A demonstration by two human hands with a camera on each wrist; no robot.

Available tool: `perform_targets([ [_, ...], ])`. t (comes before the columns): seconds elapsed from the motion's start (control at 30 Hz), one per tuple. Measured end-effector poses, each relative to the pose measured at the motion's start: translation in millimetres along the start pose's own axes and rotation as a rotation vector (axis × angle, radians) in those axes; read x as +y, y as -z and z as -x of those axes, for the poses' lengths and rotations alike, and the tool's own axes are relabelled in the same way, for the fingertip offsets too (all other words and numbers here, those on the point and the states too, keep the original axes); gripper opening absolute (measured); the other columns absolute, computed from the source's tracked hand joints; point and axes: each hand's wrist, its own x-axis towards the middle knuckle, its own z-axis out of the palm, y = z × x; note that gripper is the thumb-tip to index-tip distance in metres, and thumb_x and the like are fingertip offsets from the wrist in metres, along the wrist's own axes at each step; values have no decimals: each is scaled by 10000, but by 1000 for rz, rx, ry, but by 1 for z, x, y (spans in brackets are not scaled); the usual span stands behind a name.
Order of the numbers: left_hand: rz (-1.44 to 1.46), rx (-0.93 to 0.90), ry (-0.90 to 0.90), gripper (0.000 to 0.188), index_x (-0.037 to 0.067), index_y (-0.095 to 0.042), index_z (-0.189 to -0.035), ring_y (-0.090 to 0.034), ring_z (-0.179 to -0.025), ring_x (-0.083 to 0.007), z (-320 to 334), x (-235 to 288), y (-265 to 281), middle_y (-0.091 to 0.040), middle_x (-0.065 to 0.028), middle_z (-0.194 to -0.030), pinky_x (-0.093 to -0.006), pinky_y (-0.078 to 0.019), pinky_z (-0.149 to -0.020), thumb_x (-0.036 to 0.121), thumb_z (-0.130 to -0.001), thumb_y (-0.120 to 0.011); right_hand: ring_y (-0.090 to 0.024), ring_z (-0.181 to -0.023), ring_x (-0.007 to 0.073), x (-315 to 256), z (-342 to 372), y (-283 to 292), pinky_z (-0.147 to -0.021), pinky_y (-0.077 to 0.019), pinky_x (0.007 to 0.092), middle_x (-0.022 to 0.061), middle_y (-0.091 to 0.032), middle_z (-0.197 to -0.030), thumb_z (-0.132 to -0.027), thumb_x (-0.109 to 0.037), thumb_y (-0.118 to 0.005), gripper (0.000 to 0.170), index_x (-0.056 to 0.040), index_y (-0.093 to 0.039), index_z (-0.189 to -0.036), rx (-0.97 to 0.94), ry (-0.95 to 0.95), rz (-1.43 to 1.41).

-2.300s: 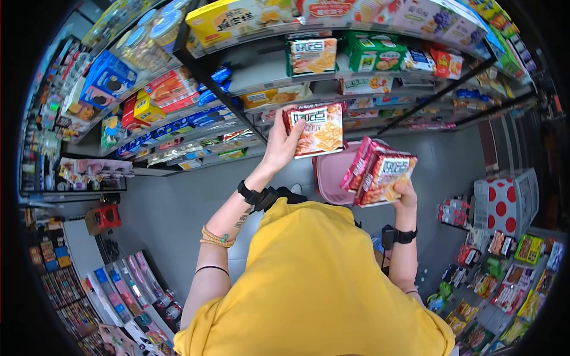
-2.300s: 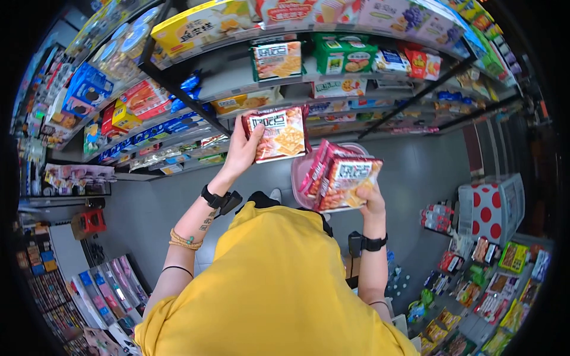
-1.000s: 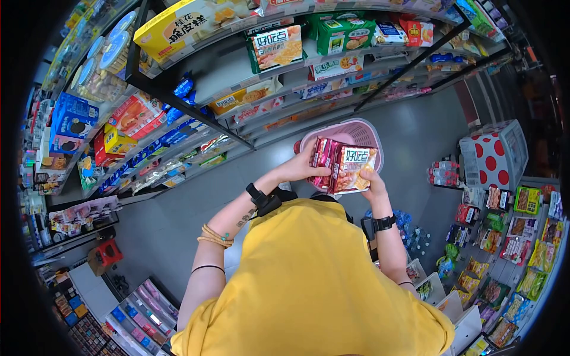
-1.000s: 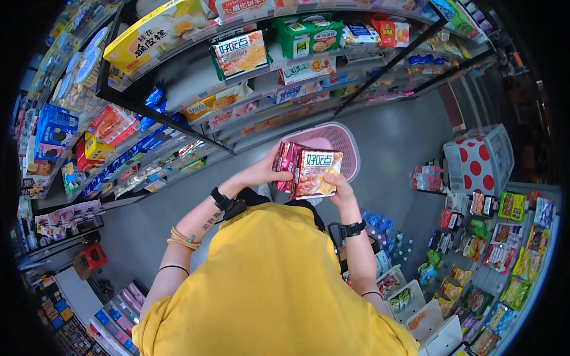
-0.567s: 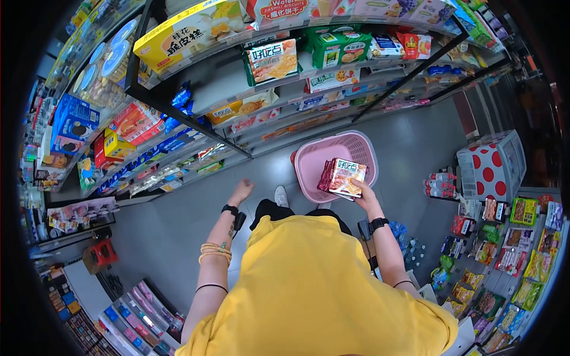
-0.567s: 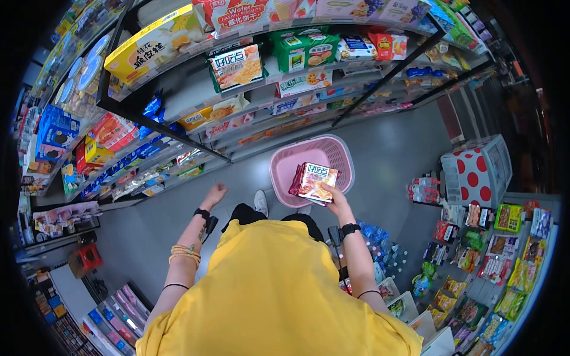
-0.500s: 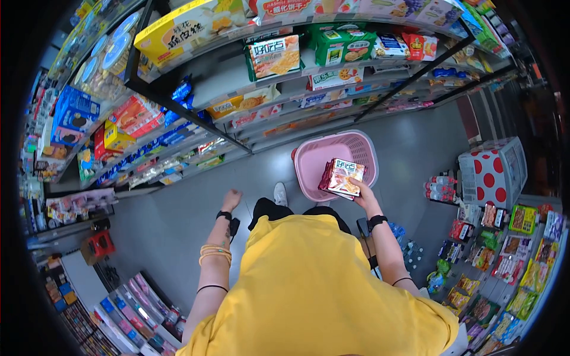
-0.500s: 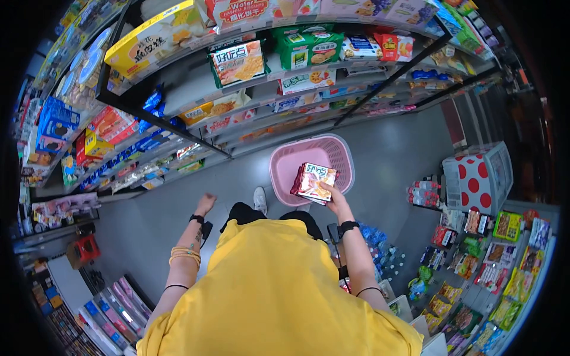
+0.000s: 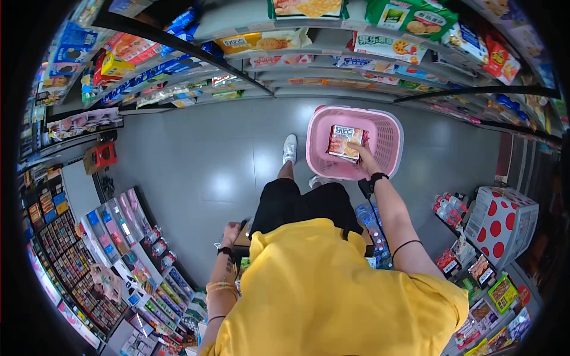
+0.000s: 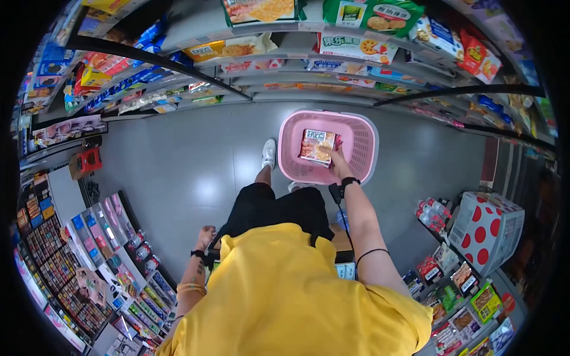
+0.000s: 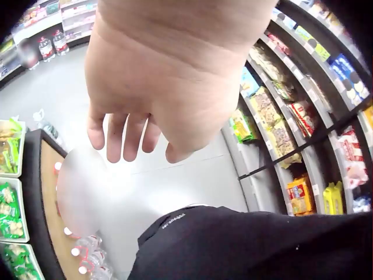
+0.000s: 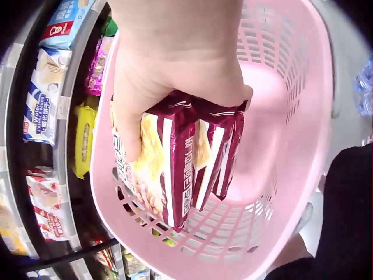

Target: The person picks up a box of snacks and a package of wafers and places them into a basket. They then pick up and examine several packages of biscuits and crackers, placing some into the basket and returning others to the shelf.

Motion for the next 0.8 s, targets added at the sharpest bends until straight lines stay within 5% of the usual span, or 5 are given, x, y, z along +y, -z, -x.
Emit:
perform_targets([
  [0.13,124,-45,52,309,-20,-674,-1025,-577,-637,-121,29,-90,-41,-650,-35,-782,-277,-479,-582,272,-929,-642,-604,-1165,298,-1,-44,-5,-946,-548,417,165,-555,-1288,-775,1,-786,853,-68,-261,-1443,-38,-66,-41],
  [0.33,250,-48,275,322,3,-640,-1074,-633,-735,-138,62,-87,-101,-666,-38,-836,-271,-498,-625,298,-947,-653,-623,-1145,280,25,-124,2,-952,-550,399,154,-567,-1288,-784,10,-780,799,-74,-297,-1415,-114,-36,53],
  [0.53,293,-161,241,339,43,-600,-1169,-672,-886,-168,51,-145,-157,-688,-65,-1007,-299,-505,-720,307,-958,-622,-599,-1177,268,35,-154,17,-983,-525,381,135,-557,-1314,-798,-46,-788,860,-93,-253,-1470,-144,-118,81],
  [0.67,291,-182,294,306,50,-593,-1161,-670,-898,-177,61,-130,-169,-688,-80,-1021,-308,-510,-744,293,-975,-606,-561,-1220,261,44,-161,21,-1000,-505,369,136,-519,-1354,-793,-109,-812,943,-114,-196,-1507,-159,-45,145],
  [0.8,351,-156,224,294,12,-593,-1135,-671,-871,-189,51,-128,-171,-689,-99,-996,-318,-527,-796,252,-966,-616,-514,-1268,275,53,-160,18,-1017,-479,375,140,-461,-1407,-777,-176,-837,1018,-131,-144,-1523,54,64,247],
])
